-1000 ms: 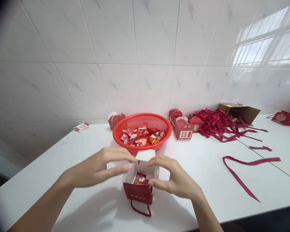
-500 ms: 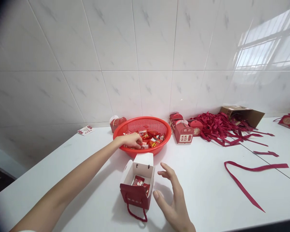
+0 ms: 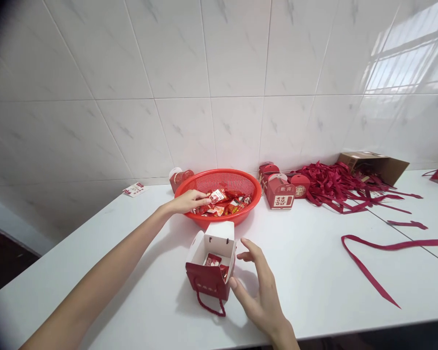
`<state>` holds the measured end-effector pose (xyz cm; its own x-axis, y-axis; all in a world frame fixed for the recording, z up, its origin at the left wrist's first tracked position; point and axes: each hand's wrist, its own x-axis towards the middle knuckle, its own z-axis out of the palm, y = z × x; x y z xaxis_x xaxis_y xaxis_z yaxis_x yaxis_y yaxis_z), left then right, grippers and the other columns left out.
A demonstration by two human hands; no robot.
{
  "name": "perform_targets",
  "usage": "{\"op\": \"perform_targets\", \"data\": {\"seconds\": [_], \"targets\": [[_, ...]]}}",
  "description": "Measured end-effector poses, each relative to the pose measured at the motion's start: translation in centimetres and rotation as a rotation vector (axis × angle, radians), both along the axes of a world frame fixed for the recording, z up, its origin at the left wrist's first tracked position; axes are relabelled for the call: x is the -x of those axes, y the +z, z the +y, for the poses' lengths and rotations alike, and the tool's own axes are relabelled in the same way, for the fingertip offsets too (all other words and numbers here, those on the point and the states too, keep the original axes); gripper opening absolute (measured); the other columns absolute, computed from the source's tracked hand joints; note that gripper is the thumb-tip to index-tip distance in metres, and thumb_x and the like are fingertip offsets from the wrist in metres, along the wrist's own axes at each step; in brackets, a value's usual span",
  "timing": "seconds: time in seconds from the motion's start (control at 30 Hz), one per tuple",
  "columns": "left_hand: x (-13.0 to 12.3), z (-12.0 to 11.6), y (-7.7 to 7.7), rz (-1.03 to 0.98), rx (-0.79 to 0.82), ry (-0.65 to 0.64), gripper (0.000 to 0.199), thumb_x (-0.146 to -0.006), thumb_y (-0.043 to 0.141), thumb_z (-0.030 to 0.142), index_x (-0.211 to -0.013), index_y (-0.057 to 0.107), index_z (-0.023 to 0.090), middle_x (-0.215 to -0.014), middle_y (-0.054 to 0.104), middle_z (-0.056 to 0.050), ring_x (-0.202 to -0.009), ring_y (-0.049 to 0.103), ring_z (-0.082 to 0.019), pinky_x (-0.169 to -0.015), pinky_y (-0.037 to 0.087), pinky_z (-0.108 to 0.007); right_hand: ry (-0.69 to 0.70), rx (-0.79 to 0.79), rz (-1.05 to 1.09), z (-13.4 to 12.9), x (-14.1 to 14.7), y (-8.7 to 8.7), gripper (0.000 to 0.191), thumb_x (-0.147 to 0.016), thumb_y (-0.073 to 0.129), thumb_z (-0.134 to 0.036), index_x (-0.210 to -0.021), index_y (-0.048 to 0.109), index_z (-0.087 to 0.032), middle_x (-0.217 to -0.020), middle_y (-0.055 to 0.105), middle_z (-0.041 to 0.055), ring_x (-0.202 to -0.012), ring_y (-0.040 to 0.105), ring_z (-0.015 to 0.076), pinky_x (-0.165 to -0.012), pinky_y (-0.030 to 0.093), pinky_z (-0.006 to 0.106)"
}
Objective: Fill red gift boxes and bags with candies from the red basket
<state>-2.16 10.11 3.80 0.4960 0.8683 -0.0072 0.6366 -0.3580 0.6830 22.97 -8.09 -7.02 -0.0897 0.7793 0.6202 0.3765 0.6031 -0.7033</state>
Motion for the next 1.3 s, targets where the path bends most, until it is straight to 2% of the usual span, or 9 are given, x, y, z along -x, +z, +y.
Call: {"op": "perform_targets", "data": {"seconds": [0.13, 0.4, 0.53, 0.63, 0.73, 0.97, 1.07, 1.17, 1.3], "targets": [[-0.4, -0.5, -0.1, 0.006, -0.078, 0.028, 0.060, -0.079, 0.054, 0.072, -0.054, 0.054, 0.018, -0.053, 0.059, -0.001, -0.052, 0.054, -0.014, -0.054, 0.038, -0.026, 0.000, -0.019, 0.021, 0.0, 0.0, -0.1, 0.057, -0.097, 0.054, -0.046, -0.149, 0.038, -0.028, -0.136, 0.058, 0.0129, -0.100, 0.067, 0.0252, -0.086, 0.058, 0.040], [-0.4, -2.3, 0.7, -0.248, -0.120, 0.133, 0.063, -0.075, 0.056, 0.077, -0.051, 0.044, 0.019, -0.049, 0.049, 0.001, -0.046, 0.044, -0.010, -0.048, 0.036, -0.024, 0.082, -0.060, -0.017, 0.1, 0.1, -0.1, 0.059, -0.098, 0.051, -0.048, -0.152, 0.036, -0.031, -0.147, 0.047, 0.0130, -0.114, 0.062, 0.0274, -0.093, 0.056, 0.042], [-1.2, -5.6, 2.5, -0.320, -0.118, -0.054, 0.057, -0.087, 0.053, 0.065, -0.057, 0.047, 0.018, -0.055, 0.047, 0.002, -0.053, 0.044, -0.010, -0.052, 0.036, -0.024, 0.105, -0.075, -0.042, 0.0, 0.3, 0.1, 0.058, -0.096, 0.054, -0.049, -0.150, 0.040, -0.032, -0.156, 0.037, 0.0127, -0.136, 0.047, 0.0334, -0.099, 0.052, 0.046], [-1.9, -8.6, 3.7, -0.135, -0.088, -0.256, 0.052, -0.093, 0.050, 0.057, -0.060, 0.052, 0.017, -0.058, 0.048, 0.002, -0.055, 0.044, -0.010, -0.054, 0.035, -0.024, 0.104, -0.064, 0.002, -0.1, 0.3, 0.1, 0.058, -0.095, 0.056, -0.047, -0.148, 0.039, -0.028, -0.156, 0.037, 0.0146, -0.140, 0.043, 0.0339, -0.097, 0.053, 0.045], [-2.2, -11.0, 4.3, 0.100, -0.160, -0.322, 0.043, -0.095, 0.052, 0.050, -0.071, 0.063, 0.016, -0.069, 0.057, 0.000, -0.065, 0.051, -0.013, -0.060, 0.037, -0.025, 0.084, -0.071, 0.008, -0.2, 0.4, 0.2, 0.059, -0.094, 0.058, -0.044, -0.146, 0.039, -0.025, -0.155, 0.039, 0.0167, -0.139, 0.043, 0.0346, -0.096, 0.053, 0.047], [0.2, -13.5, 4.8, 0.281, -0.181, -0.216, 0.031, -0.093, 0.057, 0.049, -0.104, 0.072, 0.024, -0.103, 0.063, -0.005, -0.093, 0.059, -0.020, -0.081, 0.044, -0.029, -0.004, -0.104, 0.009, -0.8, 1.1, 0.3, 0.064, -0.093, 0.060, -0.037, -0.150, 0.034, -0.024, -0.151, 0.044, 0.0170, -0.124, 0.057, 0.0312, -0.097, 0.054, 0.049], [0.8, -13.8, 4.6, 0.247, -0.131, -0.216, 0.031, -0.092, 0.059, 0.047, -0.107, 0.072, 0.024, -0.105, 0.065, -0.005, -0.096, 0.060, -0.020, -0.081, 0.045, -0.029, -0.021, -0.132, -0.017, -1.0, 1.7, 0.7, 0.066, -0.093, 0.061, -0.035, -0.152, 0.033, -0.025, -0.152, 0.043, 0.0163, -0.135, 0.049, 0.0333, -0.105, 0.049, 0.053], [0.7, -14.2, 4.0, 0.190, -0.120, -0.181, 0.027, -0.092, 0.059, 0.045, -0.093, 0.073, 0.021, -0.098, 0.066, -0.003, -0.088, 0.061, -0.018, -0.078, 0.045, -0.027, -0.027, -0.157, -0.059, -1.3, 2.2, 1.3, 0.055, -0.093, 0.062, -0.034, -0.144, 0.043, -0.025, -0.154, 0.040, 0.0156, -0.143, 0.041, 0.0346, -0.109, 0.045, 0.055], [0.6, -15.9, 2.2, -0.001, -0.076, -0.054, 0.041, -0.094, 0.054, 0.044, -0.065, 0.067, 0.017, -0.069, 0.064, -0.001, -0.065, 0.055, -0.014, -0.063, 0.042, -0.025, -0.085, -0.162, -0.033, -1.6, 2.2, 1.5, 0.036, -0.091, 0.064, -0.030, -0.125, 0.054, -0.023, -0.147, 0.049, 0.0163, -0.136, 0.049, 0.0331, -0.105, 0.049, 0.053]]}}
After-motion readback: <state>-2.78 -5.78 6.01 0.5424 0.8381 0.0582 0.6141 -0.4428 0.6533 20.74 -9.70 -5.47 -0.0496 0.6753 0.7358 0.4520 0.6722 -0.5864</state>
